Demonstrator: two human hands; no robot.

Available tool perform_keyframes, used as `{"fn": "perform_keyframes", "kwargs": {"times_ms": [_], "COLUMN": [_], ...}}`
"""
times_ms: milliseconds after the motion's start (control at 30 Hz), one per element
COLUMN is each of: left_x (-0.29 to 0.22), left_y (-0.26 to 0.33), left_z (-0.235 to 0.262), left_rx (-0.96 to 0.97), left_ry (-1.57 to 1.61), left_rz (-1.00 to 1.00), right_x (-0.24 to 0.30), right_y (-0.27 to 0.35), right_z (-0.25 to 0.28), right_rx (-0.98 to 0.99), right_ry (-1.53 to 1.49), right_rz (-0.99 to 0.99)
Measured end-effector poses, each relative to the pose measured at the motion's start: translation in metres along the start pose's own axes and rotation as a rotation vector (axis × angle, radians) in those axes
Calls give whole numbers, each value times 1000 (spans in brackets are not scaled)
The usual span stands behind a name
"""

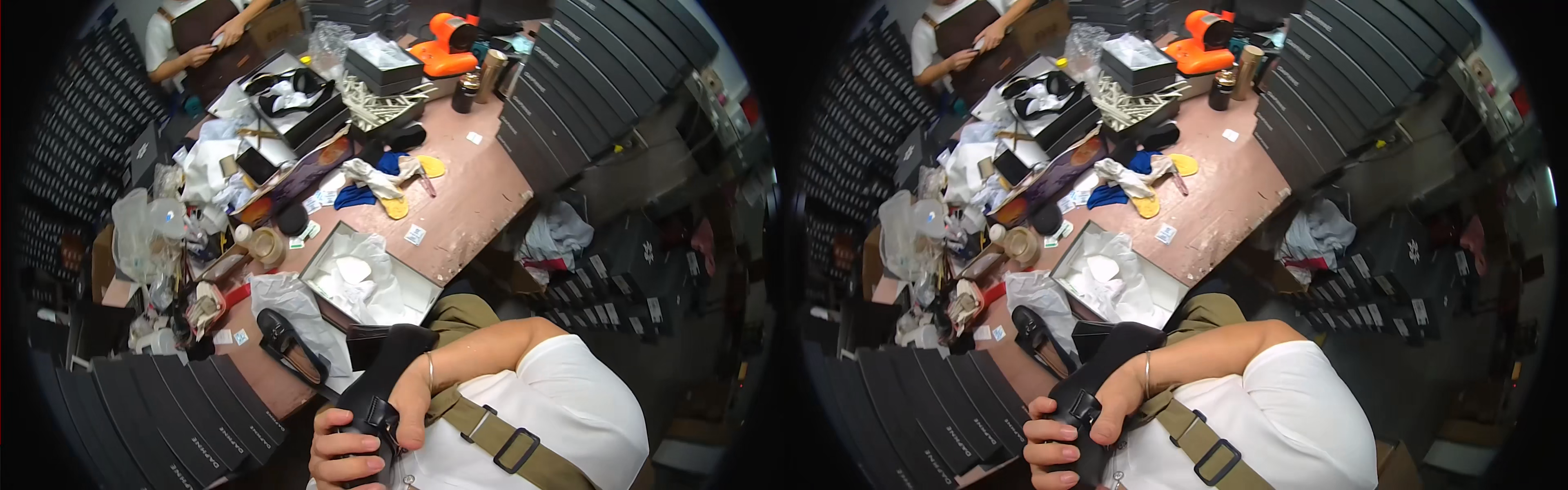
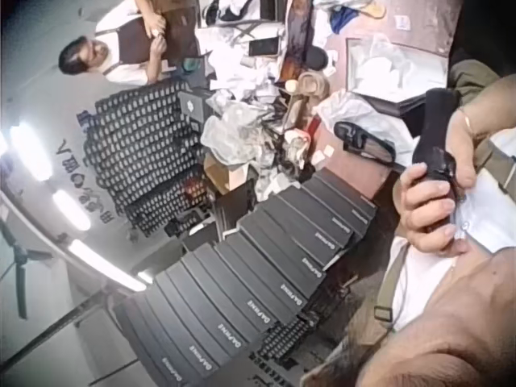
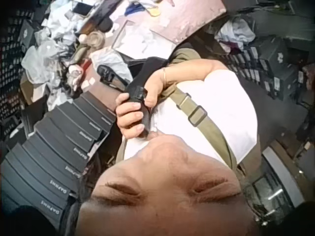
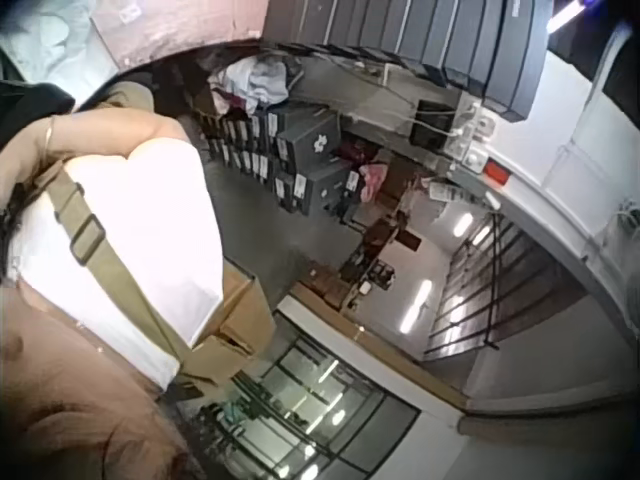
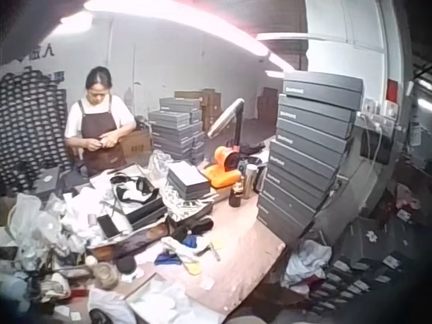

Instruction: Inspecting, cleaning, marking the soles, and packing pairs of high-heeled shoes into boxes at a factory workbench.

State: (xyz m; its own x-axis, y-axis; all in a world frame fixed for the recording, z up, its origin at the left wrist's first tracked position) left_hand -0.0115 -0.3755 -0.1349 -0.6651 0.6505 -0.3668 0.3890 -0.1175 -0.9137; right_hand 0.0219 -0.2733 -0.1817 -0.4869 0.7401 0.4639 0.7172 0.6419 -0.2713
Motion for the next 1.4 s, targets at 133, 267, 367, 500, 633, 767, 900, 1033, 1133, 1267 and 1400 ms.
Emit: {"fn": "perform_keyframes", "kwargs": {"times_ms": [133,267,367,500,633,767,900,1033,1133,1267,1400], "left_x": [-2,1,6,35,58,99,155,176,163,115,96], "left_y": [16,25,12,32,48,60,88,140,146,182,189], "left_z": [8,7,17,23,26,98,145,86,70,71,32], "left_rx": [-217,-350,-42,-129,-254,-746,-664,-638,-861,-1133,-1205], "left_ry": [-62,-190,-275,-251,-254,-67,451,525,466,560,742], "left_rz": [29,-15,257,380,671,1005,1461,1739,1693,1685,1717], "right_x": [-18,-13,-21,-19,5,71,99,54,55,87,79], "right_y": [-4,4,16,29,49,75,57,60,81,71,73], "right_z": [9,24,41,55,57,55,121,254,283,195,85], "right_rx": [-140,-196,-370,-504,-761,-766,-945,-653,-698,-1119,-872], "right_ry": [-176,-23,-183,-509,-344,775,1751,2667,2588,2147,1849], "right_rz": [-134,-201,-151,-213,-216,-266,8,200,-34,346,467]}}
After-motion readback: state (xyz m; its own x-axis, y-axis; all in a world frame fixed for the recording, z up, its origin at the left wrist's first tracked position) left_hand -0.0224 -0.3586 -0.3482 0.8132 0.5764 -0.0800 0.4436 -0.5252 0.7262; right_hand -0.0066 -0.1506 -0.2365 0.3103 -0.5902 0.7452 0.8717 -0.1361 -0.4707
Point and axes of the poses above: each hand's wrist, its own y-axis away from the middle knuckle, its own z-axis out of the back of the hand, x = y × z, the point moved 3 cm from there along -y, towards the middle knuckle, and after that the axes turned 15 degrees about -x, right-handed, at the moved point
